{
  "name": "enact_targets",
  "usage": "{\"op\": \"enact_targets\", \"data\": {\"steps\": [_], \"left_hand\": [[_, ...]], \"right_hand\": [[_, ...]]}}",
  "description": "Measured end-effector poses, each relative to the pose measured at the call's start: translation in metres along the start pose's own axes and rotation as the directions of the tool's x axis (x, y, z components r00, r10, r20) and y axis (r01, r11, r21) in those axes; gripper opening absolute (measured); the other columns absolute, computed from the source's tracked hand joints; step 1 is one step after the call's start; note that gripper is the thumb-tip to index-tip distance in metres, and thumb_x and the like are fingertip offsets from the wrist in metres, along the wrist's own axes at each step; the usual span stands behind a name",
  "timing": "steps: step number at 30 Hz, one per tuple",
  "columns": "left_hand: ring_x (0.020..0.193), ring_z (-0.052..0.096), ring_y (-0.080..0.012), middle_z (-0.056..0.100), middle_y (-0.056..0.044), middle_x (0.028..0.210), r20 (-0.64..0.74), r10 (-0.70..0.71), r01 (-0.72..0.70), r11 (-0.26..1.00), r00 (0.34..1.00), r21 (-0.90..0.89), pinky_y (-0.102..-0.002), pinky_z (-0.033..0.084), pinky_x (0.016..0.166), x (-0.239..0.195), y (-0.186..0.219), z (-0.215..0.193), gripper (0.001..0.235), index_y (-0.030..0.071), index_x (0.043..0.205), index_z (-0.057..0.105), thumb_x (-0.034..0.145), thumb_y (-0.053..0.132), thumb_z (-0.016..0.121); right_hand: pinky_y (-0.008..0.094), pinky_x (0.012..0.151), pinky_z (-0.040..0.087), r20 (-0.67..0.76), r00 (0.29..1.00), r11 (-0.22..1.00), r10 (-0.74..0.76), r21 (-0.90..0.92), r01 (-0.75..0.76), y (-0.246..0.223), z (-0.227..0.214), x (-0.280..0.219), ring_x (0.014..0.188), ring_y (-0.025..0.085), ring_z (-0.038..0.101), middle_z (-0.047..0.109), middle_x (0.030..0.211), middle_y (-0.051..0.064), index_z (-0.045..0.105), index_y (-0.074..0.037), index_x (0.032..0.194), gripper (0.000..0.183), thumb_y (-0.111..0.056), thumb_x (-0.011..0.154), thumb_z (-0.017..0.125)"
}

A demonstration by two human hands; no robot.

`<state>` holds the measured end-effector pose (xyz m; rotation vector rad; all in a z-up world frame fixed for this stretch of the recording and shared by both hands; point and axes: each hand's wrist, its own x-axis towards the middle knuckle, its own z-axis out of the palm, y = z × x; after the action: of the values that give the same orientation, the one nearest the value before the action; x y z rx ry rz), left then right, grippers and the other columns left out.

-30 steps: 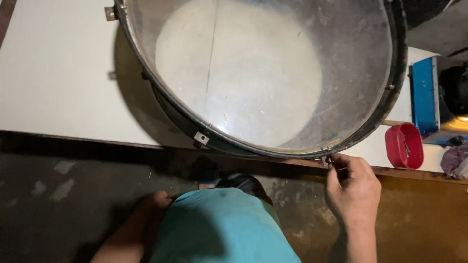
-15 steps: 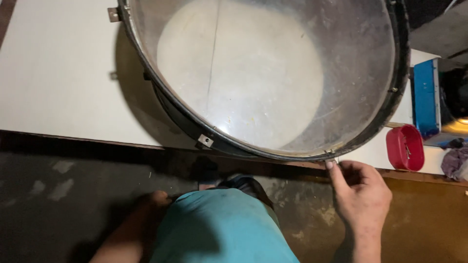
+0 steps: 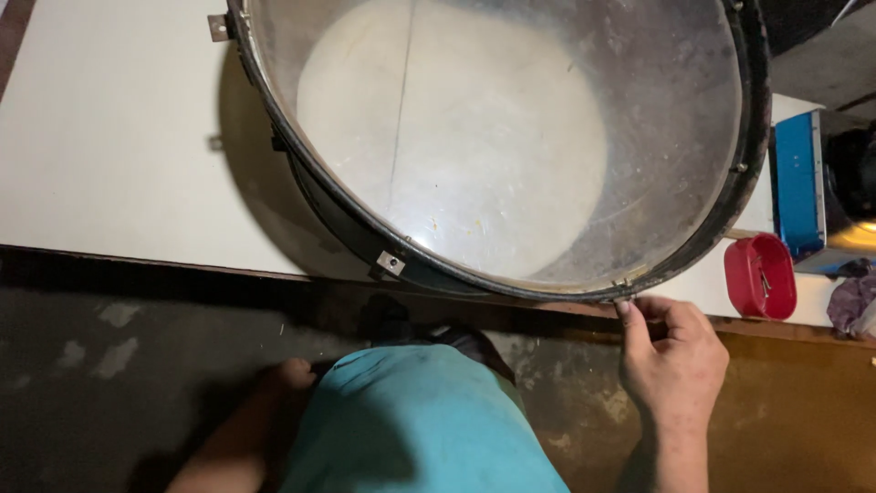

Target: The person uses a wrench to tighten bolts on the rim of a large metal bowl. They rotate the bowl to access different bolts and tighten them sequentially.

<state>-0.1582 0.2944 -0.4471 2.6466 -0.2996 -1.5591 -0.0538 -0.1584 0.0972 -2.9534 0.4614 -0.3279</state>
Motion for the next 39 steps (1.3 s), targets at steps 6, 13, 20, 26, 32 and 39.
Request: {"op": "enact_targets", "data": {"steps": [6,13,20,26,32,39], "left_hand": [[0.089,0.065,-0.0173,0.067,-0.005,0.100,0.180,-0.101,0.184,0.818,0.979,-0.545,-0.034,0.052,0.081,-0.057,-0.001,-0.058,0.025,0.015,0.105,0.072,0.100,0.035,0.058],[0.084,0.066,-0.0204,0.072,-0.006,0.094,0.110,-0.206,0.230,0.760,0.972,-0.608,-0.035,0.050,0.079,-0.078,0.015,-0.079,0.022,0.015,0.091,0.074,0.091,0.033,0.061],[0.084,0.067,-0.0152,0.070,-0.002,0.093,0.134,-0.234,0.268,0.784,0.963,-0.560,-0.030,0.053,0.079,-0.074,0.026,-0.079,0.016,0.019,0.093,0.073,0.095,0.032,0.064],[0.104,0.069,-0.0192,0.072,-0.006,0.116,0.238,-0.222,0.324,0.709,0.945,-0.626,-0.035,0.054,0.092,-0.059,0.013,-0.073,0.026,0.018,0.119,0.073,0.097,0.030,0.065],[0.074,0.059,-0.0175,0.061,-0.003,0.079,0.173,-0.122,0.201,0.791,0.977,-0.577,-0.034,0.047,0.072,-0.075,0.019,-0.073,0.023,0.018,0.078,0.065,0.095,0.032,0.062],[0.070,0.048,-0.0169,0.048,-0.001,0.075,0.167,-0.191,0.253,0.724,0.967,-0.642,-0.034,0.039,0.066,-0.108,0.029,-0.104,0.022,0.017,0.072,0.052,0.085,0.031,0.064]], "right_hand": [[0.032,0.085,0.052,-0.033,0.997,0.988,0.064,0.145,-0.059,0.008,-0.002,0.001,0.084,0.017,0.069,0.075,0.092,0.004,0.078,-0.010,0.099,0.036,-0.042,0.085,0.088],[0.035,0.079,0.051,-0.018,0.999,0.989,-0.048,0.138,0.050,0.006,-0.005,0.001,0.080,0.020,0.067,0.073,0.095,0.003,0.076,-0.012,0.099,0.013,-0.023,0.092,0.074],[0.036,0.072,0.053,-0.018,0.999,0.998,0.032,0.049,-0.031,-0.005,0.000,0.001,0.070,0.019,0.067,0.076,0.086,0.005,0.078,-0.010,0.088,0.026,-0.034,0.098,0.079],[0.032,0.088,0.053,0.016,1.000,0.976,0.002,0.216,-0.006,-0.010,-0.015,-0.004,0.087,0.018,0.071,0.075,0.104,0.006,0.078,-0.010,0.110,0.030,-0.030,0.088,0.081],[0.032,0.074,0.052,-0.054,0.998,0.984,-0.038,0.171,0.047,-0.004,-0.001,-0.001,0.077,0.019,0.067,0.073,0.089,0.006,0.078,-0.008,0.097,0.018,-0.026,0.096,0.079],[0.029,0.088,0.052,0.057,0.959,0.926,0.277,0.248,-0.283,-0.017,-0.010,-0.004,0.085,0.013,0.070,0.076,0.090,0.000,0.074,-0.012,0.101,0.037,-0.041,0.082,0.087]]}}
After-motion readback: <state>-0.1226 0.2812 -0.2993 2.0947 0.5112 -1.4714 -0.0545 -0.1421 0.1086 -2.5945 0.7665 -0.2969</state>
